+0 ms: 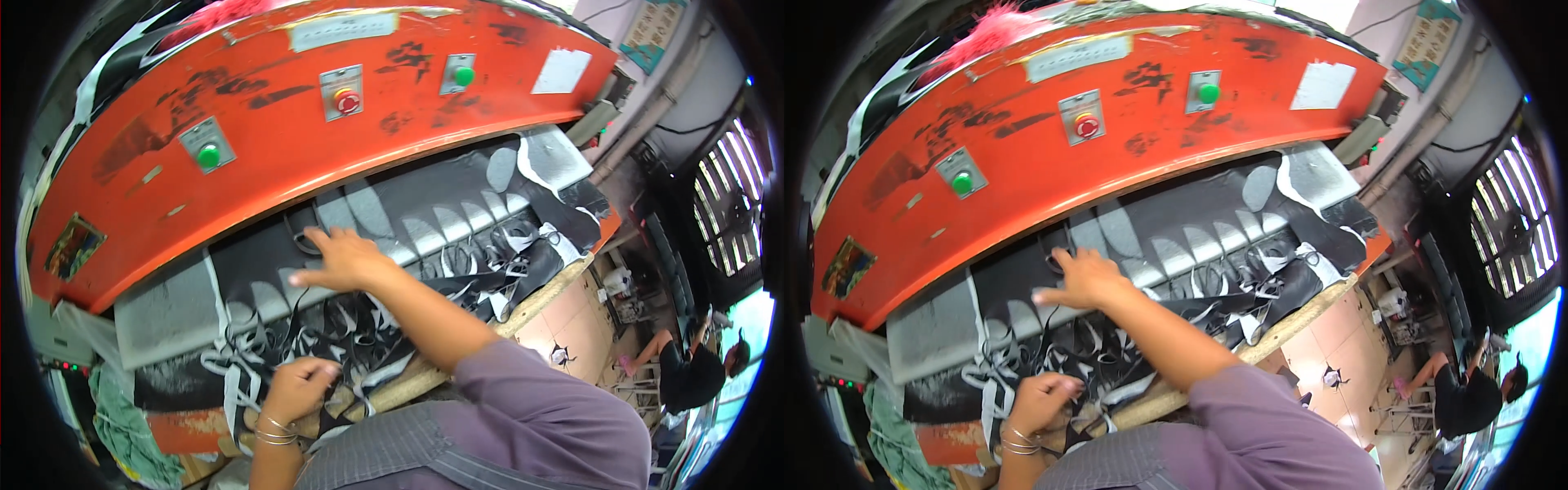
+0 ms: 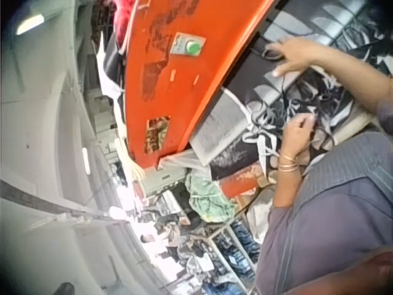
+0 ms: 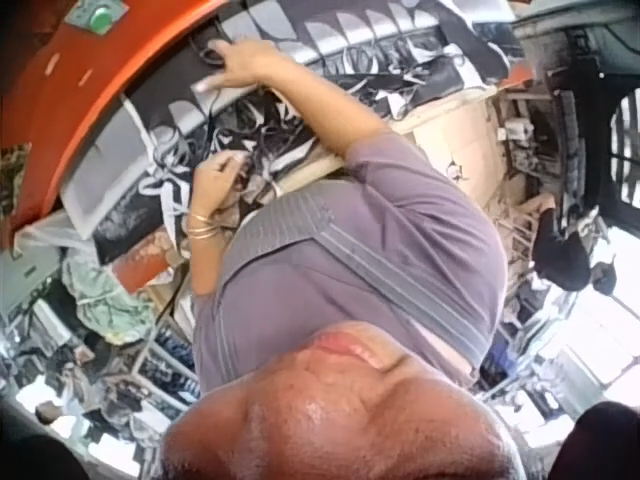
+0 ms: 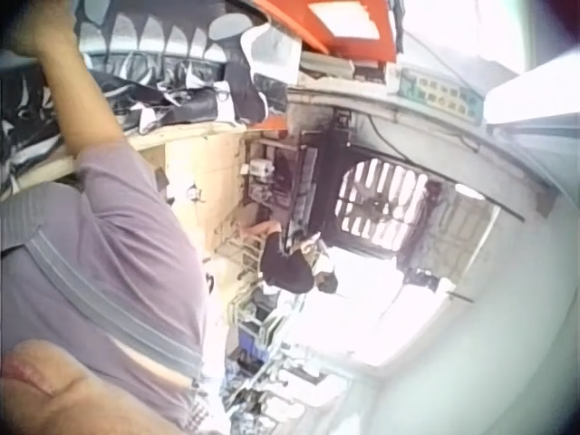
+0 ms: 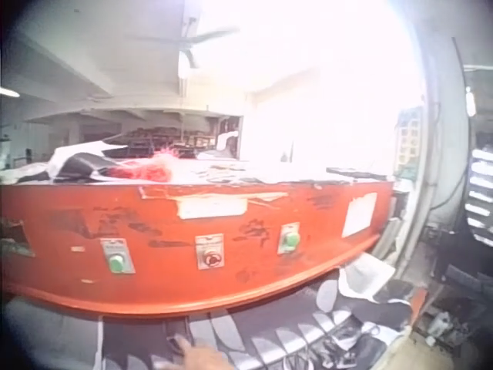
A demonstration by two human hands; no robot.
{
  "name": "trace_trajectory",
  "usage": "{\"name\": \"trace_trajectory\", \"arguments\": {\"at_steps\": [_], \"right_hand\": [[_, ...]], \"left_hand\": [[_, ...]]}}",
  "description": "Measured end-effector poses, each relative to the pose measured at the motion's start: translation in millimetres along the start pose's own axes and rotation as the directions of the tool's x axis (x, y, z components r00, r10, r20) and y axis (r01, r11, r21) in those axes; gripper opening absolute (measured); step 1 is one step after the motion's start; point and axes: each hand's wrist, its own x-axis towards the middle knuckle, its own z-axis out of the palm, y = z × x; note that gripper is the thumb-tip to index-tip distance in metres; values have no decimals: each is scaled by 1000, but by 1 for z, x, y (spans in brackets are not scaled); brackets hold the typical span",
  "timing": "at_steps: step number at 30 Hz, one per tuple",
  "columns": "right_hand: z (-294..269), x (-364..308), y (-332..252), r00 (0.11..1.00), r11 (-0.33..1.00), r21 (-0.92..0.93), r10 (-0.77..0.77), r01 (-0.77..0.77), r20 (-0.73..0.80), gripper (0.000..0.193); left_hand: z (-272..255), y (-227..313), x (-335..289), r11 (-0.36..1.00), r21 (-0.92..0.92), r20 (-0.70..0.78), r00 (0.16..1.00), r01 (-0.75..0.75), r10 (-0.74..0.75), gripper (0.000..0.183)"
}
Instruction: Use an industrial hydraulic press to cut shoe components from a sheet of material using metal dies.
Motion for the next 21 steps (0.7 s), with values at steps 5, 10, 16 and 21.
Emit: {"name": "trace_trajectory", "arguments": {"at_steps": [5,10,16,21], "right_hand": [[41,94,10,961,983,-1,182,-186,-209,82],[28,93,57,974,850,523,167,-64,-152,68],[23,4,67,928,780,525,-368,341,-54,62],[-16,-35,76,859,941,207,-329,266,393,58]], "left_hand": [[-41,3,88,890,-431,-249,968,-150,42,28],[-59,-15,155,793,-587,-356,932,-160,-75,50],[-34,12,179,512,-851,-82,992,-120,97,49],[3,33,154,874,-383,-88,954,-299,287,44]]}}
